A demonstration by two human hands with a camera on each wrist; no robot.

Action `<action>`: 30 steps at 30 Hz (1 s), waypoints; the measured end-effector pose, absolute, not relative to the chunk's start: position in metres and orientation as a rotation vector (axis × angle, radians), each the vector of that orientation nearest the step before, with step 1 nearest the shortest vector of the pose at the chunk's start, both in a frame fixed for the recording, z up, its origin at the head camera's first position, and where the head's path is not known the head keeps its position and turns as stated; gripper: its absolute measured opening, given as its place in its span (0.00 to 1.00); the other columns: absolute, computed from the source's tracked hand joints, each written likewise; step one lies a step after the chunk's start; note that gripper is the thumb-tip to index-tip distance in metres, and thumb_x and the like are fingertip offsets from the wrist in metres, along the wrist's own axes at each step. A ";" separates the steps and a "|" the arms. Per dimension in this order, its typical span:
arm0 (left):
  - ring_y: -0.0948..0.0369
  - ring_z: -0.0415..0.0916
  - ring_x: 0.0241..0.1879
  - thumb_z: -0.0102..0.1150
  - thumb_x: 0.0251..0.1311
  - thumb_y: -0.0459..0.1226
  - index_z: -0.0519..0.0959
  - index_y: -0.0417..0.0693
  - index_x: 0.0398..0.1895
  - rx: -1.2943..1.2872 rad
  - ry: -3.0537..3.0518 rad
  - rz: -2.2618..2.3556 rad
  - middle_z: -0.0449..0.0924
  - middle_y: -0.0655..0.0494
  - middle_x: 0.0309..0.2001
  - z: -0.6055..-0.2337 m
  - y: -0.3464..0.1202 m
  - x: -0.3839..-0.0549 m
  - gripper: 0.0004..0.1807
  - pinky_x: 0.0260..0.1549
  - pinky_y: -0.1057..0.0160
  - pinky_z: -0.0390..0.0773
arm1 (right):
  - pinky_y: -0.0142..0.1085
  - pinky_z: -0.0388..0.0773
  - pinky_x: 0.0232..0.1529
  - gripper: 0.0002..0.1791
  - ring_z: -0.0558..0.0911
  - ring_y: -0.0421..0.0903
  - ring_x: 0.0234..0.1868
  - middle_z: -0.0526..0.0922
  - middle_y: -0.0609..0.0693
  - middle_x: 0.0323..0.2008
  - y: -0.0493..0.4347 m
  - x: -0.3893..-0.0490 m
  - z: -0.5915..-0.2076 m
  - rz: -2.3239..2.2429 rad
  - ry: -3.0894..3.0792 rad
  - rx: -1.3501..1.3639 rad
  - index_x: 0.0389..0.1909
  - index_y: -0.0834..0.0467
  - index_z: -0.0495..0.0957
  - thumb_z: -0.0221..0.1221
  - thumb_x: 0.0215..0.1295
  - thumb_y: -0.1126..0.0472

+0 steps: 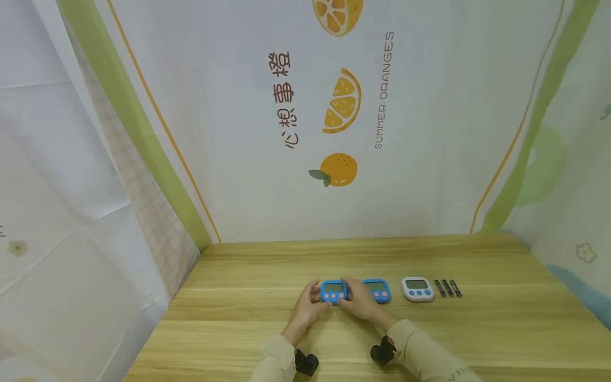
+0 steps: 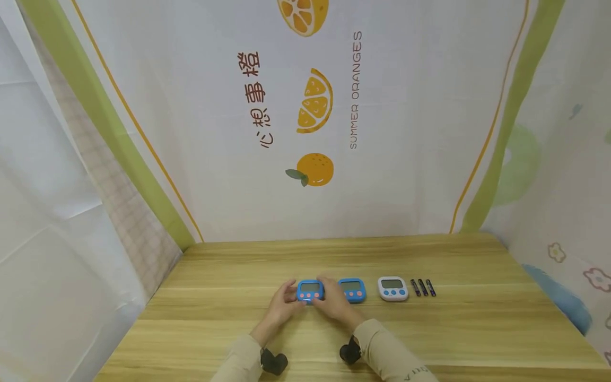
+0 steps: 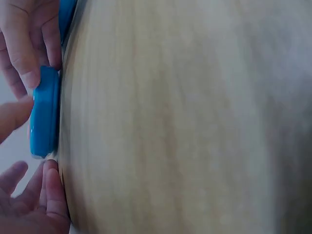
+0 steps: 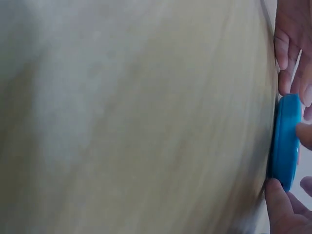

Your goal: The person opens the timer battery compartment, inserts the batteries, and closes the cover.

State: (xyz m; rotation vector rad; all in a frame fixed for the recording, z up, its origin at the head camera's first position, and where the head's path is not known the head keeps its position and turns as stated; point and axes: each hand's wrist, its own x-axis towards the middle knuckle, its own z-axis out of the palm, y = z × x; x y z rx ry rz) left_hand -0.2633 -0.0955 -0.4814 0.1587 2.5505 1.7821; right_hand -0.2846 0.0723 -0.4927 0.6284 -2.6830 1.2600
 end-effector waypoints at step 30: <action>0.54 0.70 0.35 0.64 0.42 0.25 0.67 0.30 0.53 0.317 2.539 1.748 0.71 0.43 0.42 -0.482 -0.108 -0.267 0.30 0.31 0.65 0.73 | 0.44 0.76 0.42 0.33 0.74 0.61 0.45 0.71 0.68 0.46 0.071 -0.283 -0.488 1.363 -2.719 0.601 0.51 0.74 0.67 0.68 0.43 0.66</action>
